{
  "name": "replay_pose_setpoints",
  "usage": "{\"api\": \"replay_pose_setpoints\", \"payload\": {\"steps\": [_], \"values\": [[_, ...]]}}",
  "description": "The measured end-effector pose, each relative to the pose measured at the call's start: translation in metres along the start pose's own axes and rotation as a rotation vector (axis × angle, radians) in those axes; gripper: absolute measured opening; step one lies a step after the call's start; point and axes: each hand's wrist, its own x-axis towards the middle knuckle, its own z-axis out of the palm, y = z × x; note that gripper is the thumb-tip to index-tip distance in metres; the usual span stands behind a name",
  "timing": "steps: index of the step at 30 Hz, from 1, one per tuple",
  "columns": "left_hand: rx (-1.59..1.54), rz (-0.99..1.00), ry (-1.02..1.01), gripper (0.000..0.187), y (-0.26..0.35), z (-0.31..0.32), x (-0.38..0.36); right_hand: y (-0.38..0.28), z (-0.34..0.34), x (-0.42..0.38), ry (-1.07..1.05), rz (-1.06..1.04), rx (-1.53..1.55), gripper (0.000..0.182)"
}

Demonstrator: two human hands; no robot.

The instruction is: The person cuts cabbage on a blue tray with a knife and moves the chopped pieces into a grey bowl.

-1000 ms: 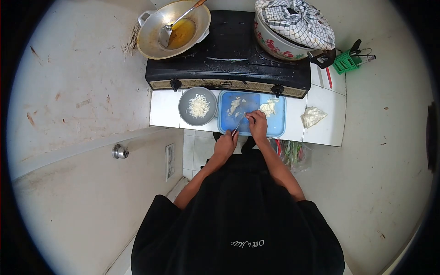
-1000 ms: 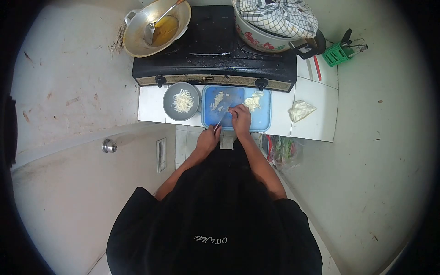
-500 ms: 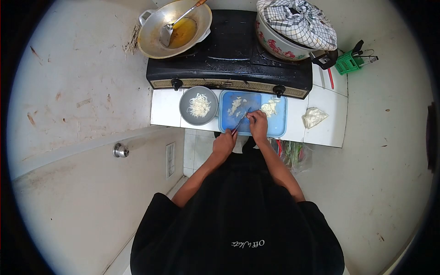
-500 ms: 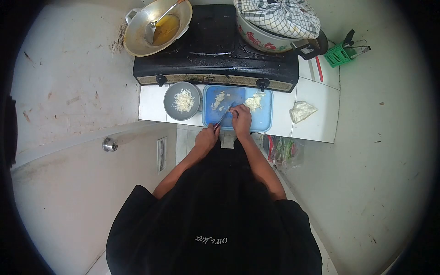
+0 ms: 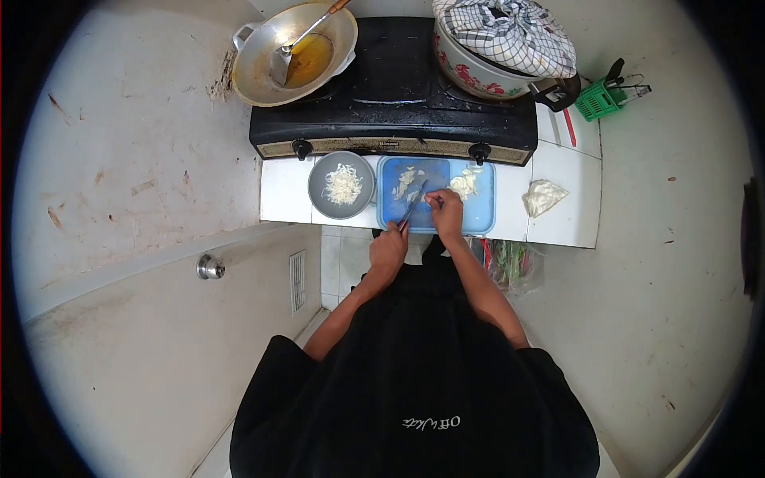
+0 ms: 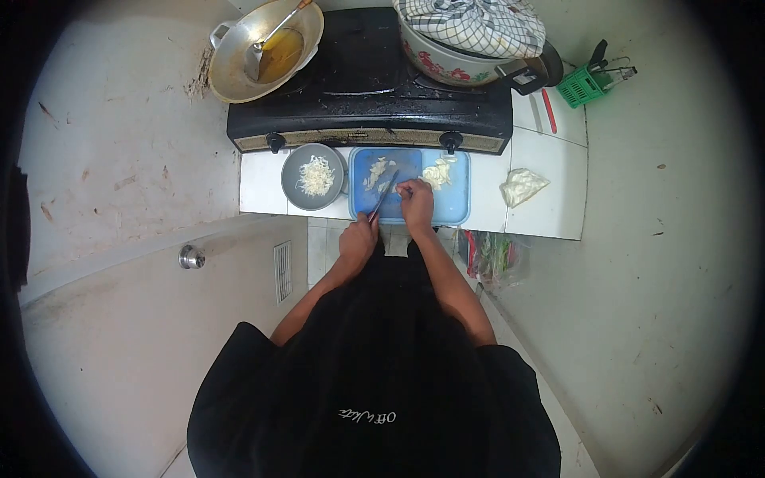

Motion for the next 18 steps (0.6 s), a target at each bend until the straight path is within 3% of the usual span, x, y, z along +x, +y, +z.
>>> {"api": "replay_pose_setpoints", "payload": {"steps": [10,18], "values": [[-0.066,0.037,-0.088,0.05,-0.006,-0.006,-0.01,0.002,0.001,-0.002,0.001,-0.054,-0.032,0.008],[0.0,0.1,-0.031,0.048,-0.005,-0.009,-0.011,0.002,0.0,-0.002,0.012,-0.059,-0.038,0.008]]}}
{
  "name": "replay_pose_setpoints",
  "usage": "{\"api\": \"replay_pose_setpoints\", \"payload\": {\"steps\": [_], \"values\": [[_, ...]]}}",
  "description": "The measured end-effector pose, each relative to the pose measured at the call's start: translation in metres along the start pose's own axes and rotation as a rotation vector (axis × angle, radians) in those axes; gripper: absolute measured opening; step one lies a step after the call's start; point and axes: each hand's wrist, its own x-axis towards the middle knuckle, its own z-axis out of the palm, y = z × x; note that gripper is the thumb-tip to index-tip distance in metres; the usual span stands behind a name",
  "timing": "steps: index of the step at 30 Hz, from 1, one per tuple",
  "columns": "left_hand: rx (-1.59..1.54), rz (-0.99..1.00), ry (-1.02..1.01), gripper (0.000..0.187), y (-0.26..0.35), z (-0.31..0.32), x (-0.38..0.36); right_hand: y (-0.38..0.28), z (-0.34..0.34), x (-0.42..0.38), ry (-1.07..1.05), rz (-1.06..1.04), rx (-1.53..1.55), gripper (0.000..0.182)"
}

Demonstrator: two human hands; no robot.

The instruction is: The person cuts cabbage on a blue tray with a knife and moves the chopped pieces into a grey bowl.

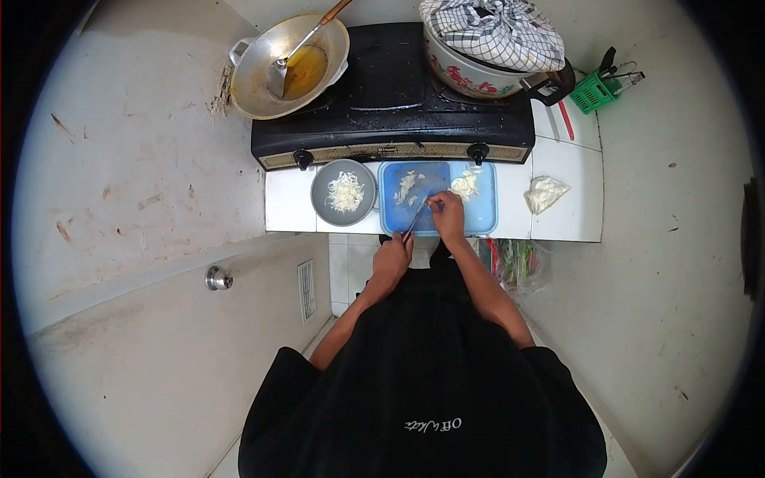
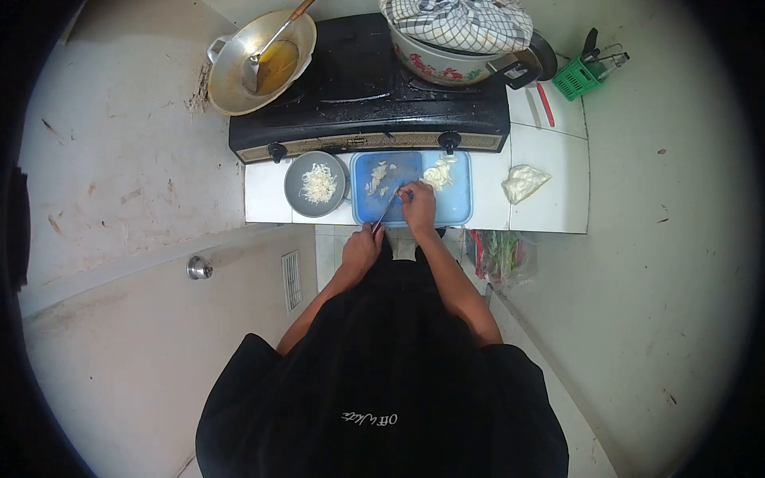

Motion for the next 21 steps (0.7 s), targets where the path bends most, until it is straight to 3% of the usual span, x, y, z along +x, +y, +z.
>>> {"api": "replay_pose_setpoints", "payload": {"steps": [8,21], "values": [[0.129,0.013,0.018,0.047,0.0,-0.002,0.003,0.0,0.0,0.0,0.008,-0.01,-0.001,0.008],[-0.035,-0.05,0.02,0.047,-0.004,0.004,0.019,0.003,0.003,-0.001,0.044,0.001,0.026,0.007]]}}
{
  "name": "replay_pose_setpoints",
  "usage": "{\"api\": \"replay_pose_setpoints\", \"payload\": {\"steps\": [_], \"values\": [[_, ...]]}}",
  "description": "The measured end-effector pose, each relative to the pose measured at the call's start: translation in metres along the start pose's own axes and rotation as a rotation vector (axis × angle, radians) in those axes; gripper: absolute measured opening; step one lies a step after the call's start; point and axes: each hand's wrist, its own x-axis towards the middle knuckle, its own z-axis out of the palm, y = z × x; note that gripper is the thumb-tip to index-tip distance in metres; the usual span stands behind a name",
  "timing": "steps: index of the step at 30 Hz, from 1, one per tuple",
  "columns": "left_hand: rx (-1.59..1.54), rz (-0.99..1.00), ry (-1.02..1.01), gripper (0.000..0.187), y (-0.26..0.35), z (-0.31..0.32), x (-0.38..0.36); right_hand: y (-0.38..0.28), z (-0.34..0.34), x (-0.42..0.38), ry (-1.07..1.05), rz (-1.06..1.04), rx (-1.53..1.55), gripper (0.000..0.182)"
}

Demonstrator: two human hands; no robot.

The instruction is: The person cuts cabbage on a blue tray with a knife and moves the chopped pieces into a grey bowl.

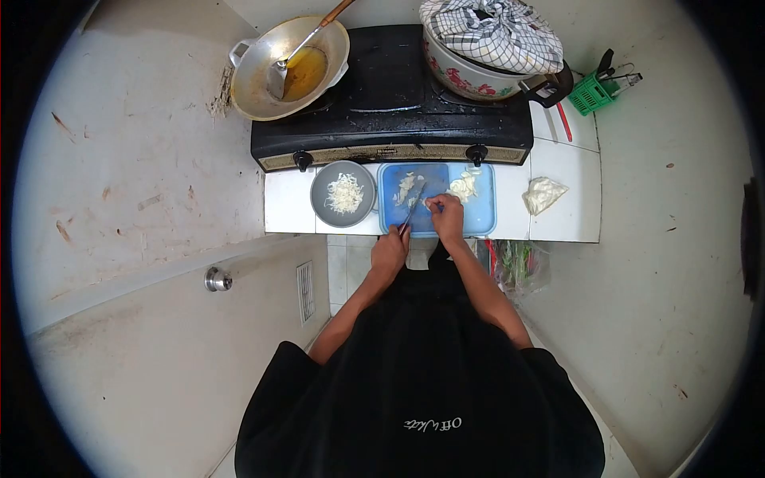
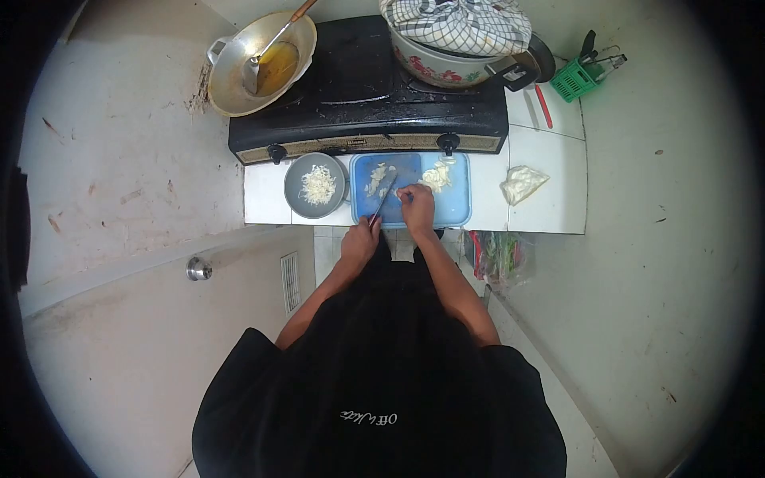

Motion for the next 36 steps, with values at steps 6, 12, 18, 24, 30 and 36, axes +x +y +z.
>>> {"api": "replay_pose_setpoints", "payload": {"steps": [6,12,18,24,30,36], "values": [[-0.055,0.03,-0.053,0.05,0.005,-0.002,-0.01,-0.002,0.0,0.0,-0.001,0.047,-0.036,0.007],[-0.038,0.018,-0.072,0.05,0.005,-0.002,-0.011,0.0,0.002,-0.001,0.008,0.023,-0.047,0.007],[-0.042,0.042,-0.063,0.049,-0.001,0.005,-0.006,-0.002,0.0,0.0,-0.003,0.041,-0.015,0.008],[-0.002,0.047,0.014,0.048,0.003,0.011,0.009,-0.006,-0.002,0.0,0.002,0.016,-0.026,0.007],[-0.039,0.013,0.001,0.048,-0.003,0.001,0.003,-0.007,-0.002,-0.002,0.032,0.066,0.054,0.01],[-0.133,0.046,-0.046,0.05,-0.001,0.002,-0.007,-0.007,-0.001,-0.004,0.0,0.136,0.115,0.01]]}}
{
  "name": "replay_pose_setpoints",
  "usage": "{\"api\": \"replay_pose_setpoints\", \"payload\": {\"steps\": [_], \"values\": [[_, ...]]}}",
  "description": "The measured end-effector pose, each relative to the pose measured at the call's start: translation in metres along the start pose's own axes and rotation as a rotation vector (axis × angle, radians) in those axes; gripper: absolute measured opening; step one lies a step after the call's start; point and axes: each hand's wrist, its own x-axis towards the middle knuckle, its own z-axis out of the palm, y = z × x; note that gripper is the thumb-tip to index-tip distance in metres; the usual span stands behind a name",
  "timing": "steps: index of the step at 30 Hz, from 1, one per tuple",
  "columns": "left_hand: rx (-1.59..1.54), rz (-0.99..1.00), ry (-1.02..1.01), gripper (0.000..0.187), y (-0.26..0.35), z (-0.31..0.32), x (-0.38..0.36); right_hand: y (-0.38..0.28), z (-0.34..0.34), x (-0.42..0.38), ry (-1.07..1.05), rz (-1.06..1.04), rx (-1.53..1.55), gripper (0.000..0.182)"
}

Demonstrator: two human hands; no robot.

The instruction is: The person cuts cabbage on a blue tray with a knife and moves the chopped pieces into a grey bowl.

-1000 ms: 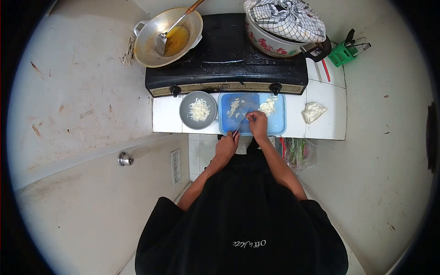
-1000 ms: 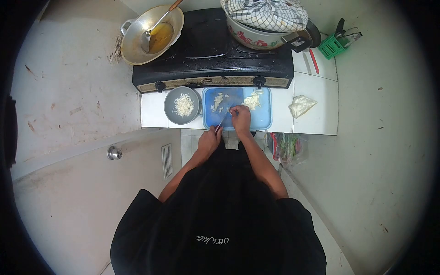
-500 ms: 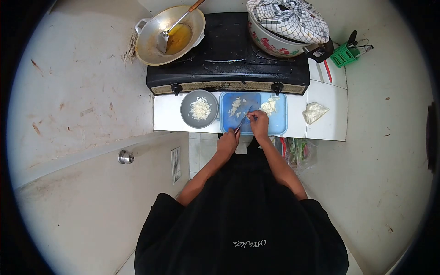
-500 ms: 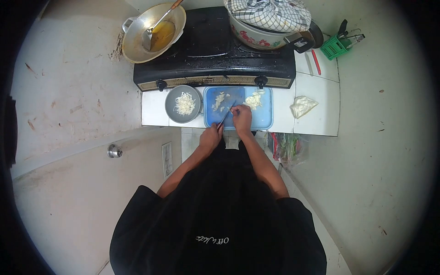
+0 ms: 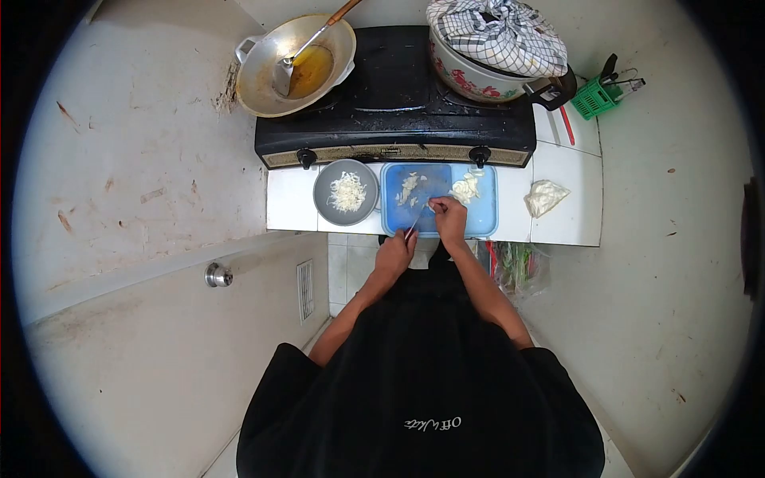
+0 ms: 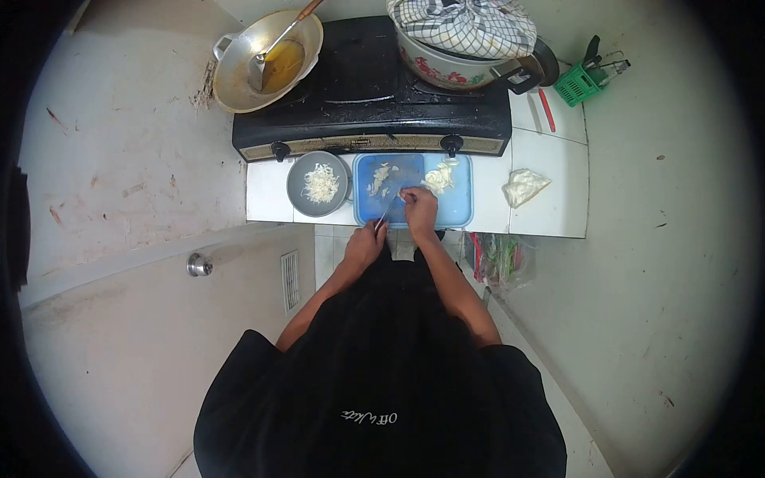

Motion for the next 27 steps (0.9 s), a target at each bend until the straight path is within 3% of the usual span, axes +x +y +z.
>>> {"api": "replay_pose_setpoints", "payload": {"steps": [14,19,27], "values": [[0.007,-0.037,-0.012,0.049,0.004,0.009,-0.005,0.0,0.0,-0.002,0.007,0.038,-0.044,0.01],[0.178,-0.036,0.043,0.048,0.008,0.017,0.005,0.005,0.003,-0.003,0.002,0.052,-0.026,0.011],[0.135,-0.062,0.064,0.047,0.0,0.011,0.004,-0.005,-0.003,-0.015,0.11,-0.226,-0.142,0.01]]}}
